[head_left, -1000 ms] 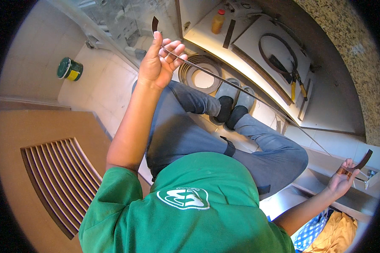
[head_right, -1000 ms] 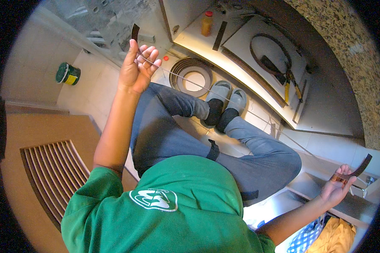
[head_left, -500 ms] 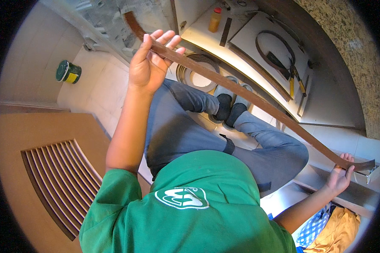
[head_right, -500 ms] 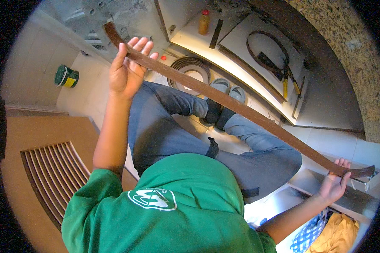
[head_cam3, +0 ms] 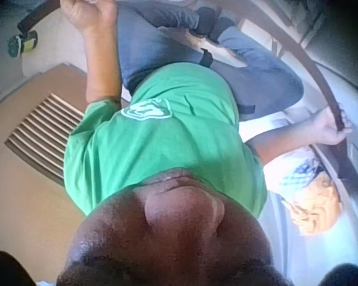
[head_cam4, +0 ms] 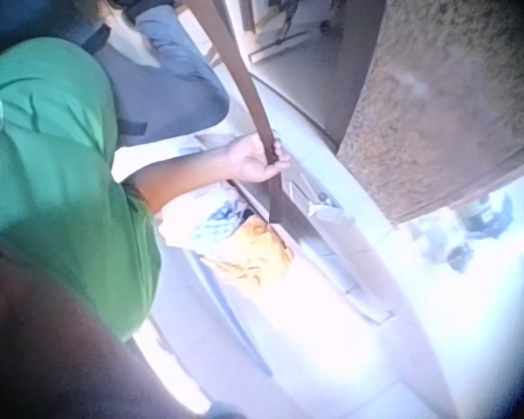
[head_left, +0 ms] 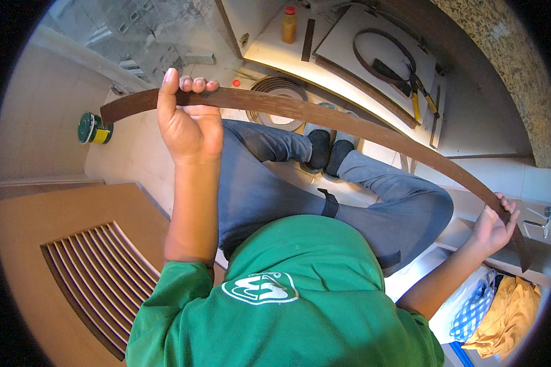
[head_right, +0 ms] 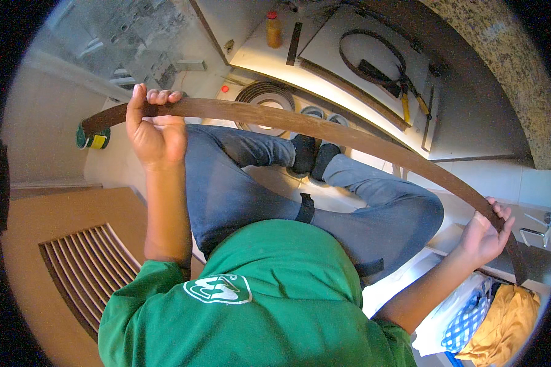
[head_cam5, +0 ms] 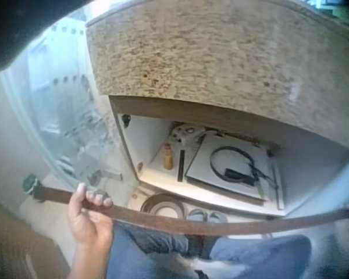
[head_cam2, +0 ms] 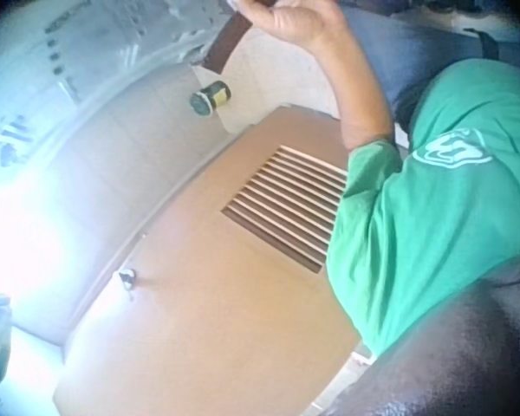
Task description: The person installs a flexible dark trim strip along the bottom edge of a bathroom vanity cabinet. They measure and cut the trim, then press it into place along the cabinet's edge.
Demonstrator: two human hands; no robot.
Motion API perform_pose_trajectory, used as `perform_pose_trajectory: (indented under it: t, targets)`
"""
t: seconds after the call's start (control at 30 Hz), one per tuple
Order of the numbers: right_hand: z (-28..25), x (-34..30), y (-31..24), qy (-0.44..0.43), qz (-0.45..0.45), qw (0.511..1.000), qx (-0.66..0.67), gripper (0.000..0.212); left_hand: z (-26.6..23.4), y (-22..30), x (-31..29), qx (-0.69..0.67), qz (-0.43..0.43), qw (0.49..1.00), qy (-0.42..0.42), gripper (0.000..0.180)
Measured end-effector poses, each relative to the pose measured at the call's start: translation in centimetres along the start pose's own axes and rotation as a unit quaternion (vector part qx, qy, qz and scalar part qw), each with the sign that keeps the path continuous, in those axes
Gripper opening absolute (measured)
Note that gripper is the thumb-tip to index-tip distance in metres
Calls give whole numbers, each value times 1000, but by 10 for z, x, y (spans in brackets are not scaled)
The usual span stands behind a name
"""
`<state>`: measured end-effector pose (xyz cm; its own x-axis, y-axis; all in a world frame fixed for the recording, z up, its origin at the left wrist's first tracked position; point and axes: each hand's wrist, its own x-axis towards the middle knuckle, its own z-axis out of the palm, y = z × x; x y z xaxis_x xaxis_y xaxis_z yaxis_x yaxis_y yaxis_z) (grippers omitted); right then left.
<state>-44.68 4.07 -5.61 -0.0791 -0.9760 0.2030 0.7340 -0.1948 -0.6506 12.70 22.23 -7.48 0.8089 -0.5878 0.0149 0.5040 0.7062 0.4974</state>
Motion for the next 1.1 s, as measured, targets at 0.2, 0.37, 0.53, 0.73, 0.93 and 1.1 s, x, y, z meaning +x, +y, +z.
perform_pose_trajectory:
  t: [0.2,0.37,0.53,0.73,0.93,1.1]
  targets:
    - [-24,22,-28,143,-69,986,50,50,0,12,9,-77,-85,993,-29,9]
    - [-50,22,-33,114,-36,985,121,52,-11,6,12,-162,-173,969,-65,6]
    - [-53,22,-29,98,-14,985,139,50,-15,-2,11,-151,-162,974,-50,4]
    - [-53,21,-29,89,5,978,188,48,-16,-2,10,-145,-169,973,-55,6]
    - [-58,24,-28,91,-7,982,166,48,-15,-2,9,-144,-165,974,-57,6]
    - [-66,26,-30,109,-16,980,165,52,-16,-2,7,-136,-161,977,-47,6]
